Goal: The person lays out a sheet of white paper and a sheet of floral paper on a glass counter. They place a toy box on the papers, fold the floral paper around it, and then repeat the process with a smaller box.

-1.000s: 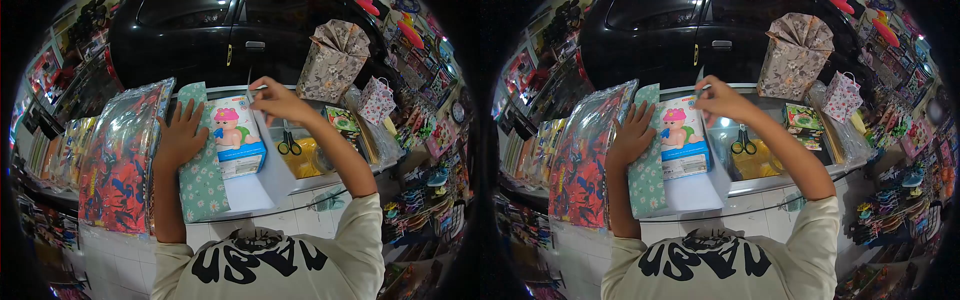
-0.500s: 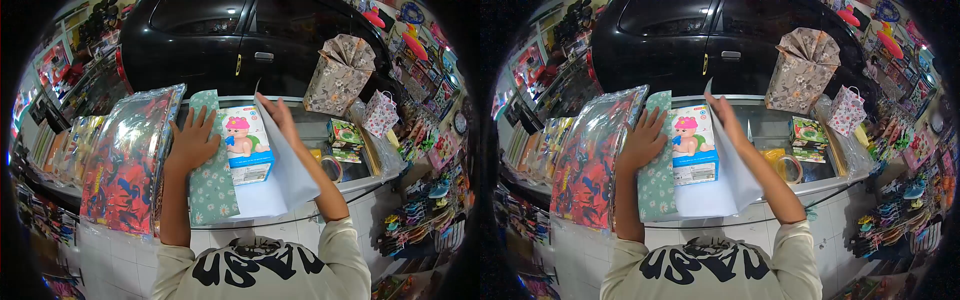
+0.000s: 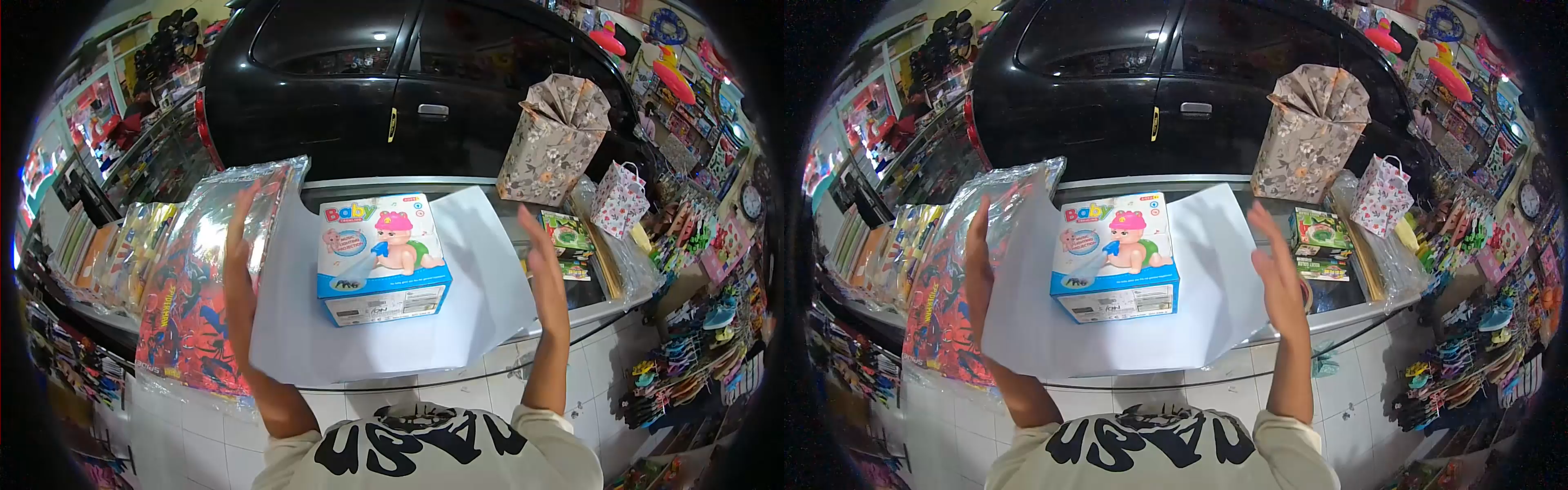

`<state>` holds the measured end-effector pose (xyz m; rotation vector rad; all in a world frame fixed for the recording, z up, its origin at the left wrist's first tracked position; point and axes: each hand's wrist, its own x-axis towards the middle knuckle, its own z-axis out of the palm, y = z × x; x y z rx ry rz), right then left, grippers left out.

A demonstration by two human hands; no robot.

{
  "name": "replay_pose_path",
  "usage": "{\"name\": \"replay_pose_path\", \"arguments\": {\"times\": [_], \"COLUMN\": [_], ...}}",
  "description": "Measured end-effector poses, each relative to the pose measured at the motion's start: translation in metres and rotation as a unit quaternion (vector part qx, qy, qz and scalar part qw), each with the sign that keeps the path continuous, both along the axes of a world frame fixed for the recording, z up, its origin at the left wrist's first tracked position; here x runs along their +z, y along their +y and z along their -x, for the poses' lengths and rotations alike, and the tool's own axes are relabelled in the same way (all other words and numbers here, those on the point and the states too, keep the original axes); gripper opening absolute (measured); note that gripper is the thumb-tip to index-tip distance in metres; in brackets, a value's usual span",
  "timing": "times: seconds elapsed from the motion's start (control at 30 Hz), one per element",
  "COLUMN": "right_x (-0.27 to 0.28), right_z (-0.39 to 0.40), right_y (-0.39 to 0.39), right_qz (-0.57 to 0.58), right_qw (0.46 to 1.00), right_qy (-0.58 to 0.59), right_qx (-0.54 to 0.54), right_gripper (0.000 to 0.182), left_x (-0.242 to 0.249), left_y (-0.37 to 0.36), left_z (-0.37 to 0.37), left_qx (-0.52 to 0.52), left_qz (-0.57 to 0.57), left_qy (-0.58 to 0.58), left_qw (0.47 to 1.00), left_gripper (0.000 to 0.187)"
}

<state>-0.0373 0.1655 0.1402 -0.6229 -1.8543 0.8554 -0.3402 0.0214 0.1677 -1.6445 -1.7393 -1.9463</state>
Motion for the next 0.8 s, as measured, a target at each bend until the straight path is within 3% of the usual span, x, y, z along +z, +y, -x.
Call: {"name": "replay_pose_path", "arguments": {"times": [0.03, 0.1, 0.17, 0.2, 0.47, 0.57, 0.7, 0.73, 0.8], "right_x": [-0.007, -0.021, -0.022, -0.023, -0.084, -0.11, -0.117, -0.117, -0.124], "right_z": [-0.007, -0.017, -0.022, -0.025, -0.041, -0.041, -0.04, -0.04, -0.044], "right_y": [-0.007, -0.02, -0.04, -0.047, -0.045, -0.039, -0.038, -0.038, -0.034], "right_qz": [0.001, 0.006, -0.049, -0.076, -0.04, -0.075, -0.084, -0.084, -0.079], "right_qw": [0.999, 0.99, 0.967, 0.95, 0.952, 0.954, 0.959, 0.96, 0.962], "right_qy": [-0.041, -0.123, -0.222, -0.27, -0.198, -0.137, -0.077, -0.057, -0.042], "right_qx": [-0.022, -0.068, -0.115, -0.138, -0.229, -0.255, -0.259, -0.26, -0.259], "right_gripper": [0.045, 0.043, 0.039, 0.037, 0.018, 0.017, 0.02, 0.022, 0.024], "left_x": [0.001, -0.027, -0.042, -0.05, -0.098, -0.113, -0.13, -0.136, -0.144], "left_y": [-0.01, -0.026, -0.045, -0.054, -0.102, -0.112, -0.123, -0.126, -0.124], "left_z": [-0.008, 0.009, 0.021, 0.023, 0.016, 0.025, 0.048, 0.051, 0.053], "left_qx": [0.092, 0.001, -0.04, -0.008, 0.235, 0.229, 0.151, 0.174, 0.182], "left_qz": [0.023, -0.02, 0.041, 0.062, 0.193, 0.141, -0.037, -0.018, 0.011], "left_qy": [0.081, -0.117, -0.222, -0.199, -0.014, 0.032, -0.197, -0.224, -0.172], "left_qw": [0.992, 0.993, 0.973, 0.978, 0.953, 0.963, 0.968, 0.959, 0.968], "left_gripper": [0.057, 0.041, 0.04, 0.039, 0.034, 0.034, 0.031, 0.03, 0.03]}}
